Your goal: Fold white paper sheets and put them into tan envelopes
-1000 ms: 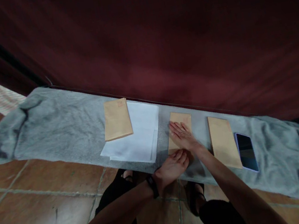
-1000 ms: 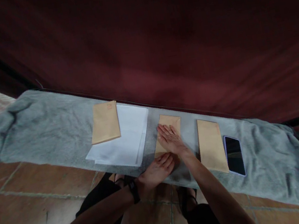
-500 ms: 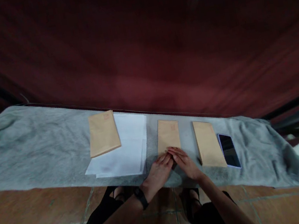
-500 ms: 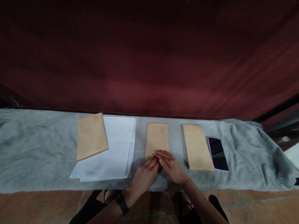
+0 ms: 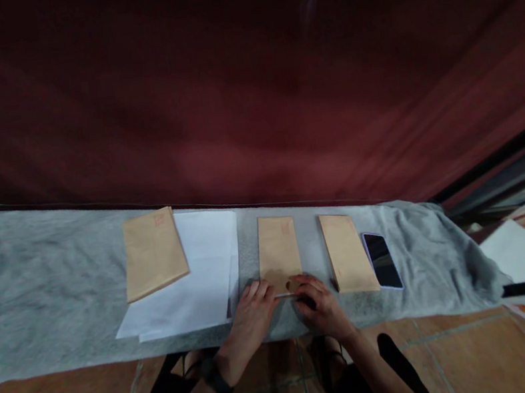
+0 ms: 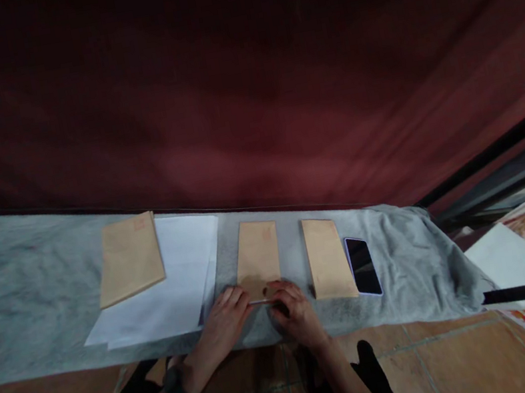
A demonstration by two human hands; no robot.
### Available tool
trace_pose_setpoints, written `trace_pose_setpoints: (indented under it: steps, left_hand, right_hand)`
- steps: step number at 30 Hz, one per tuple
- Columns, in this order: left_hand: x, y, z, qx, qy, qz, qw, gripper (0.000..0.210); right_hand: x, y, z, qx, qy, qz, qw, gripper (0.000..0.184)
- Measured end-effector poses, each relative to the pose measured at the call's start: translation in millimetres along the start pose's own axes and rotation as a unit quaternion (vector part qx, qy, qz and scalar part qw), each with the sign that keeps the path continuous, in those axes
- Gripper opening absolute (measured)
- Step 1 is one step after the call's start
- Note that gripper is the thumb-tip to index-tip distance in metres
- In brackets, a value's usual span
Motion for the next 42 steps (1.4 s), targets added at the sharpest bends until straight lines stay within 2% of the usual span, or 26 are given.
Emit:
trace_pose_setpoints:
  steps: [3,7,12,15,18,21,25,28,32,37,42]
  left_hand:
    - [0,-0.4,-2,0.011,0.006,-0.006,1.0,0.018]
    - [6,-1.3,-11,-0.011,0.055,0.002,0.998,0.015]
    - [12,-2.1,-14,0.01,0.078,-0.003,0.997,0.016]
    - [13,-0.7,-13,0.036,0.103,0.001,0.994,0.014]
    - [11,-3.8,-11,0.043,0.116,0.002,0.992,0.017]
    - [6,-12.8,-8,0.055,0.104,0.008,0.993,0.029]
    - [1,-27.7,3,0.036,0.021,0.021,0.999,0.059]
    - [-2,-31.4,5,0.048,0.003,0.021,0.999,0.06]
    - [-3,-27.1,1,0.075,0.03,0.033,0.996,0.058]
    - [-9,-24.4,-16,0.093,0.115,0.071,0.986,0.058]
    - [-4,-24.4,-23,0.015,0.161,0.109,0.981,0.057]
  right_hand:
    - [-1,-2,5,-0.015,-0.01,0.014,1.0,0.014]
    - [2,-3,14,-0.035,-0.034,0.034,0.998,0.015]
    - [6,-4,17,-0.076,-0.033,0.053,0.995,0.019]
    - [7,-3,10,-0.117,-0.014,0.08,0.99,0.024]
    - [3,-12,-10,-0.149,0.051,0.072,0.985,0.031]
    - [-4,-32,-31,-0.174,0.118,0.02,0.978,0.043]
    - [-9,-43,-35,-0.237,0.105,0.012,0.966,0.052]
    - [-11,-40,-31,-0.261,0.097,0.015,0.96,0.053]
    - [-15,-30,-23,-0.284,0.084,0.016,0.955,0.055]
    - [-22,-24,-18,-0.314,0.08,0.027,0.946,0.058]
    - [-23,-31,-17,-0.33,0.061,0.084,0.938,0.059]
Point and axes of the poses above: each hand's wrist, its own x-axis towards the middle knuckle, its own y-axis out of the back of the hand, z = x × y, the point moved 7 cm from there along x, towards the middle knuckle, and after that the axes turned 12 degrees about z, right-handed, at the moved point
